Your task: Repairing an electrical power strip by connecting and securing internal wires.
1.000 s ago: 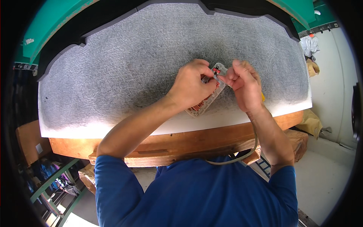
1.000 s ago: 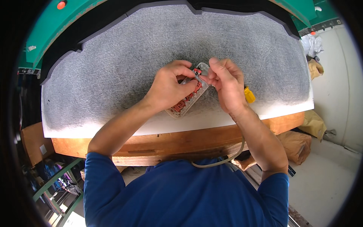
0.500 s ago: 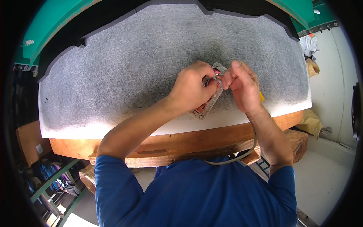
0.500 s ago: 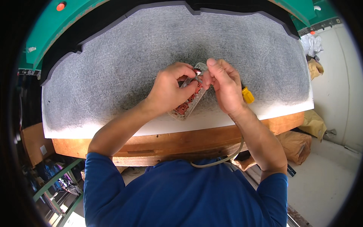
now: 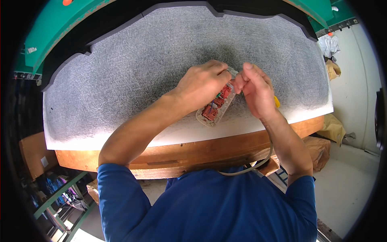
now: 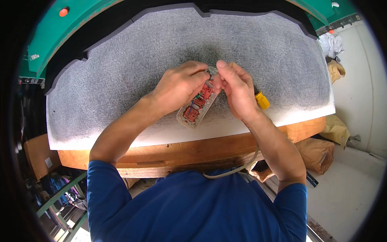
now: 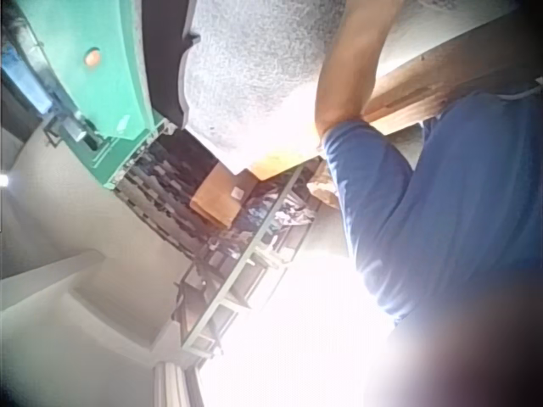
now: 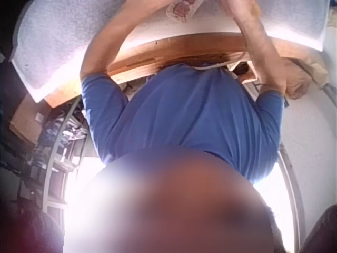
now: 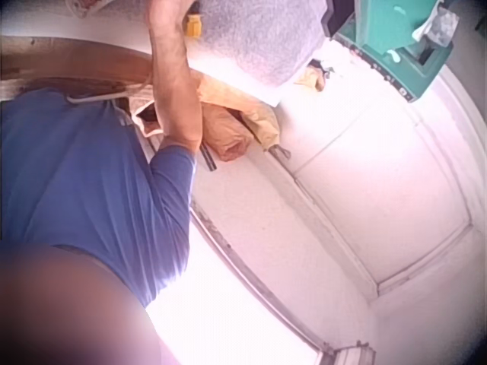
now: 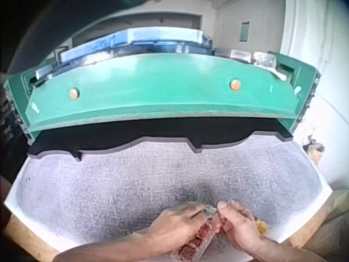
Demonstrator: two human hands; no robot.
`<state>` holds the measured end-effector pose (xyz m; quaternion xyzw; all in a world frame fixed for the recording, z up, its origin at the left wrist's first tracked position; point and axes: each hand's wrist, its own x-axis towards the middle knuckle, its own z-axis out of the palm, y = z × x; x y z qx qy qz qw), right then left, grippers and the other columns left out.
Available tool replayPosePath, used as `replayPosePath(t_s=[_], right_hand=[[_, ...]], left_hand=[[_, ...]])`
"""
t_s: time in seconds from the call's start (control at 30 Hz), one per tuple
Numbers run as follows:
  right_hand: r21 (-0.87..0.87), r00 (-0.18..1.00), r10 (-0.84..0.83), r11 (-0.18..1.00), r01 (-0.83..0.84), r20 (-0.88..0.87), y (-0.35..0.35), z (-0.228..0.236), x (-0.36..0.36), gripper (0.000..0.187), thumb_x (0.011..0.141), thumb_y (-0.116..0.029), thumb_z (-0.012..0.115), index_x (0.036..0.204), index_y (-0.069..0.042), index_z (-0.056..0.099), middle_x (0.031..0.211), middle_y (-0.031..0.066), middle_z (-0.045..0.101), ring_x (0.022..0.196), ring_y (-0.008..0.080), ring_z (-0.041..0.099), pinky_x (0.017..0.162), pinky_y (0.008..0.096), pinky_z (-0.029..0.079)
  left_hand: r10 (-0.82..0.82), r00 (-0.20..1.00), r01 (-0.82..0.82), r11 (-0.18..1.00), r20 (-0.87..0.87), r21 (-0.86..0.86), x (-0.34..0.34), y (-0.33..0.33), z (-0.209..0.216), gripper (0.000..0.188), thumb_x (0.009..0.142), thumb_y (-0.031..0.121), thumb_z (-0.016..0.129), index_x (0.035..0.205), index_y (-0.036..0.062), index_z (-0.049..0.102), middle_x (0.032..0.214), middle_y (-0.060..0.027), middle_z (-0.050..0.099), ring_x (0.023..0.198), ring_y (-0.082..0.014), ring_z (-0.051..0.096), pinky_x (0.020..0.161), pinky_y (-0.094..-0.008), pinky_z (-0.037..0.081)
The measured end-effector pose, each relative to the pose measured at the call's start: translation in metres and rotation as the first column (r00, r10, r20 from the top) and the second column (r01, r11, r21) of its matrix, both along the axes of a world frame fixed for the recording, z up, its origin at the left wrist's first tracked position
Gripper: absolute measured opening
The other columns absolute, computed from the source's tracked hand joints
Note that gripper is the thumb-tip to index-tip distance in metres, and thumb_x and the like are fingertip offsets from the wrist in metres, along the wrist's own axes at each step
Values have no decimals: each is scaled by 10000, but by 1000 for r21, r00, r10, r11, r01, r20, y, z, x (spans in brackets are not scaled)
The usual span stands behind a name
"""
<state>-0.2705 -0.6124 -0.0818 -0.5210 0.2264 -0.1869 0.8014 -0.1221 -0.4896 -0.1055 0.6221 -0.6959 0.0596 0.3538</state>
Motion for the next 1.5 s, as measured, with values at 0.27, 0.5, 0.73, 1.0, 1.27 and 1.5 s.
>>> replayPosePath(t_s=[0.27, 0.5, 0.73, 1.0, 1.27, 1.5], right_hand=[[17, 1000, 10, 1000, -10, 9, -3, -1, 1, 314, 958, -347, 658, 786, -117, 530, 694, 25, 555, 666, 125, 528, 663, 278, 428], [19, 1000, -13, 1000, 13, -8, -2, -1, 2, 294, 962, -323, 655, 791, -111, 544, 704, 25, 569, 664, 125, 536, 666, 281, 445], [-62, 999, -30, 998, 29, -15, -5, -5, -2, 217, 967, -228, 655, 835, -92, 550, 785, 25, 594, 736, 119, 569, 765, 312, 508], [-730, 994, -83, 684, 2, -75, -6, -10, -12, 169, 847, 23, 697, 937, -42, 570, 918, 34, 615, 871, 133, 609, 852, 299, 519], [-702, 995, -25, 710, -50, -96, -9, -27, -14, 207, 841, 62, 669, 1006, -38, 592, 961, 56, 651, 926, 148, 642, 852, 284, 510], [-659, 979, -132, 752, -3, -155, -7, -17, -12, 170, 879, 30, 632, 1033, -19, 579, 913, 83, 679, 844, 161, 665, 738, 313, 538]], left_hand=[[-59, 998, 62, 995, -38, 81, 4, -5, 5, 137, 752, 18, 721, 863, 31, 642, 1074, -133, 675, 995, -314, 666, 746, -407, 587], [-72, 910, 155, 973, -409, 172, 8, -5, -2, 117, 750, 9, 702, 829, 42, 621, 1080, -152, 673, 990, -329, 670, 793, -405, 554], [64, 874, 15, 987, -481, 158, -4, 4, 2, 159, 721, 24, 737, 831, 17, 623, 1008, -171, 678, 971, -337, 669, 782, -396, 544], [143, 880, -74, 983, -454, 165, -12, 2, -3, 163, 732, 53, 752, 867, -4, 680, 966, -153, 674, 810, -306, 667, 688, -364, 528], [272, 823, -161, 954, -498, 254, -19, -10, 0, 102, 751, 46, 727, 825, -6, 681, 904, -143, 684, 770, -323, 673, 664, -365, 532], [301, 944, -306, 952, -135, -12, -41, -14, 4, 93, 712, 42, 724, 797, 26, 692, 967, -138, 694, 865, -335, 672, 700, -409, 562]])
